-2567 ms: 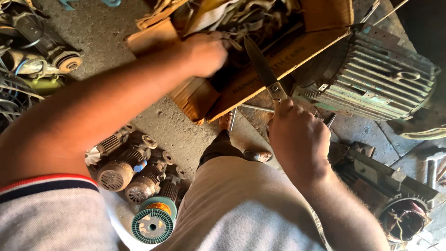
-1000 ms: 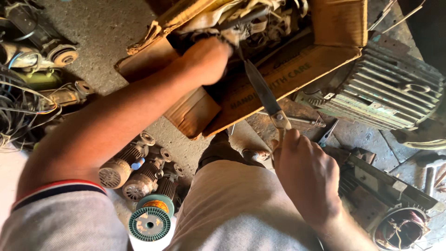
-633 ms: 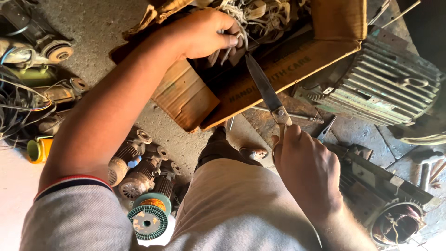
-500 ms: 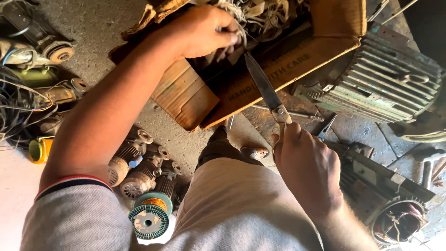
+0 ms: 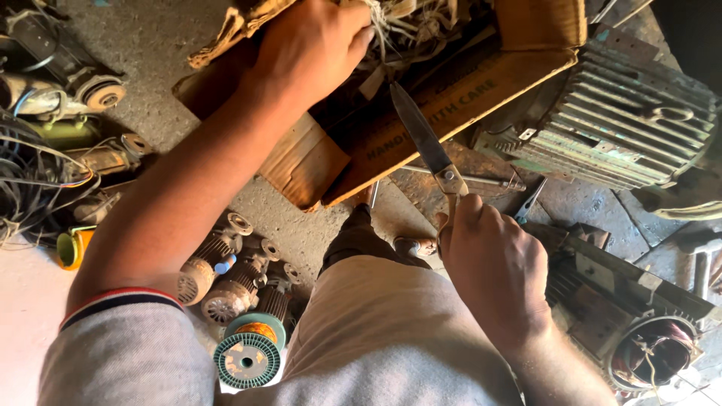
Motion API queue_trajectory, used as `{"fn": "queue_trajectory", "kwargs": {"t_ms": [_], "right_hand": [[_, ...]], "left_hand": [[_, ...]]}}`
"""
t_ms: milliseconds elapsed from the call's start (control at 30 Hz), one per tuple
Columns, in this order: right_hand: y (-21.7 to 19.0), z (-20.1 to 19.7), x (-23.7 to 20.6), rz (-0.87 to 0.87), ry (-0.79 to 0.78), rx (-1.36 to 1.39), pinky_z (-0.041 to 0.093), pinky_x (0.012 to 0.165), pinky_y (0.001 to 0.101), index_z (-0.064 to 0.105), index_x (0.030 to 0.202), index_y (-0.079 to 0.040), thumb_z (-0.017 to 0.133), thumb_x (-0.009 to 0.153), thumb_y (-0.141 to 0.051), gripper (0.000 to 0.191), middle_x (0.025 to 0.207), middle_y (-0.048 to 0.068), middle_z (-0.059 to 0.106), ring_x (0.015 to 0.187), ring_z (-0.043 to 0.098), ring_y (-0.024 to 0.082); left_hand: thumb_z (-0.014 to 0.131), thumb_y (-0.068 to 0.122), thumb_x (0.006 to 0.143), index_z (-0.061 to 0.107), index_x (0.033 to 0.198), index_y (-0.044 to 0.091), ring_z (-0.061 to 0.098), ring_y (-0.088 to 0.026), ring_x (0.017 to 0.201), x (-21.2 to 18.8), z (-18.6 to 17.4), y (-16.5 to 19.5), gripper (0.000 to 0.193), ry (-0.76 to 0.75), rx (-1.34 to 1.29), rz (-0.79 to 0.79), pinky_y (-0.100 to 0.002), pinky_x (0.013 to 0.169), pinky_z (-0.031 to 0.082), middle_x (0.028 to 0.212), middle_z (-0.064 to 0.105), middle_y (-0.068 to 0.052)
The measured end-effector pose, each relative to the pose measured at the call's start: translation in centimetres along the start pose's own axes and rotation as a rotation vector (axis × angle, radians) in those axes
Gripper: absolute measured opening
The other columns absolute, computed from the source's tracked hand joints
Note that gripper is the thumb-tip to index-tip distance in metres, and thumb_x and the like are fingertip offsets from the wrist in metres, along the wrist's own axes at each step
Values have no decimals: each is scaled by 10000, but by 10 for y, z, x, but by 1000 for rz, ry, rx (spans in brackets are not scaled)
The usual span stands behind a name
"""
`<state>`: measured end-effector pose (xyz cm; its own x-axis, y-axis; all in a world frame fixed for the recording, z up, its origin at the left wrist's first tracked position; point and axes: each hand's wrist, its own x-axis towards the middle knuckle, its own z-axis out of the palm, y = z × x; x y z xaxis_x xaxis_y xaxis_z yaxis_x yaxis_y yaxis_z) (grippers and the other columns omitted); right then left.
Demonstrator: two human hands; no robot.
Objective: The person works on an electric motor stator on a workbench. They cut thin wooden wedges and insulation strips with scissors, shape them by hand, and press the wedges into the stator slots between the copper windings, adjusting the windings as they go.
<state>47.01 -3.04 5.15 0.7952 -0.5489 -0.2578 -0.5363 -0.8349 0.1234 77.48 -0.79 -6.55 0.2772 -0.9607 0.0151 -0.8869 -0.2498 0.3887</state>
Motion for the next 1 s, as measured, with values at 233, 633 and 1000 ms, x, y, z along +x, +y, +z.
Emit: {"fn": "queue_trajectory", "kwargs": {"t_ms": [233,633,1000], "right_hand": [[-12,-5,-3,18,8,53,514,371,344,515,784,-97,589,1011,-346,346,584,34,604,469,662,199],[64,-30,25,42,89,-548,372,336,240,649,877,-204,556,1055,-417,292,548,-69,559,388,486,45],[63,59,118,-224,555,540,465,526,246,649,1065,-29,706,1172,-143,166,925,58,692,704,633,143]], "left_hand": [[652,278,1026,647,1408,107,429,-207,1374,-3,20,5,419,556,1051,528,-308,1077,470,1543,451,-48],[483,362,1028,545,1383,202,435,-247,1407,41,86,-16,394,-362,908,913,-470,1239,262,1368,560,1],[454,181,1029,523,1428,128,694,-369,956,35,95,16,409,-344,130,559,-449,669,602,1260,598,-172]]}}
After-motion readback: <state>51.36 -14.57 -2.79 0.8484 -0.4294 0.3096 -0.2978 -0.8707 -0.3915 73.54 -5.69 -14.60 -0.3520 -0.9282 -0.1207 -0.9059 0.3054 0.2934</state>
